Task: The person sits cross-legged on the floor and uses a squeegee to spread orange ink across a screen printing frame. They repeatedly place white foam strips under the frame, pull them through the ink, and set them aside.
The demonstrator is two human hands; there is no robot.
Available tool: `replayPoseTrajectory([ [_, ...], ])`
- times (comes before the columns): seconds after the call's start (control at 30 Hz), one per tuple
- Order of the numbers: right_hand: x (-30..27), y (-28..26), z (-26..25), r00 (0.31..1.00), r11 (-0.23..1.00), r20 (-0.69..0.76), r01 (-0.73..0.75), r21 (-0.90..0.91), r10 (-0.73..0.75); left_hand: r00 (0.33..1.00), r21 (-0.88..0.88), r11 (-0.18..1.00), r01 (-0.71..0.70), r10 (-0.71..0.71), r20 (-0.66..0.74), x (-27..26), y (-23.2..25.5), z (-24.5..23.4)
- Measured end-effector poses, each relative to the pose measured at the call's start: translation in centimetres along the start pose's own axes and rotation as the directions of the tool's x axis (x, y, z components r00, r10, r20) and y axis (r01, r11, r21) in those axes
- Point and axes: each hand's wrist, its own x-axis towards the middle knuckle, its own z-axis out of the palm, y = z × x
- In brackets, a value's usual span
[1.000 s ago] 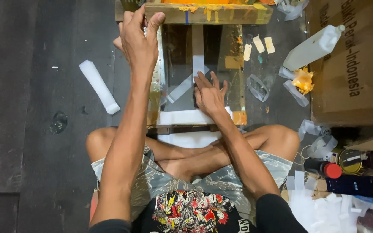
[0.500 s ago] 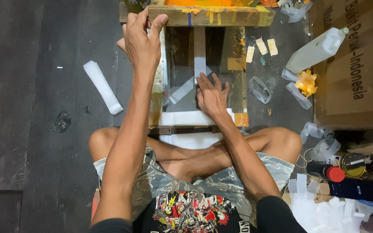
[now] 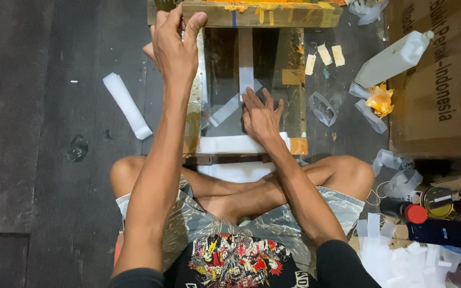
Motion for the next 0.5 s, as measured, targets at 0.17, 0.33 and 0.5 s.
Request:
replayPoseTrajectory([
  [0.17,-0.1,0.1,0.3,1.0,1.0,-0.018,0.012,0.009,-0.012,1.0,-0.003,1.0,-0.002,0.002,0.0,0.1,0.0,0.1],
  [0.33,-0.1,-0.6,-1.2,1.0,1.0,0.003,-0.002,0.032,0.001,1.0,-0.002,1.0,-0.003,0.003,-0.004,0.0,-0.2,0.1],
  [0.5,-1.0,-1.1,-4.0,0.998,0.985,-0.063,0.032,0.172,-0.022,1.0,0.002,1.0,-0.019,0.019,0.014,-0.2,-0.4,0.0],
])
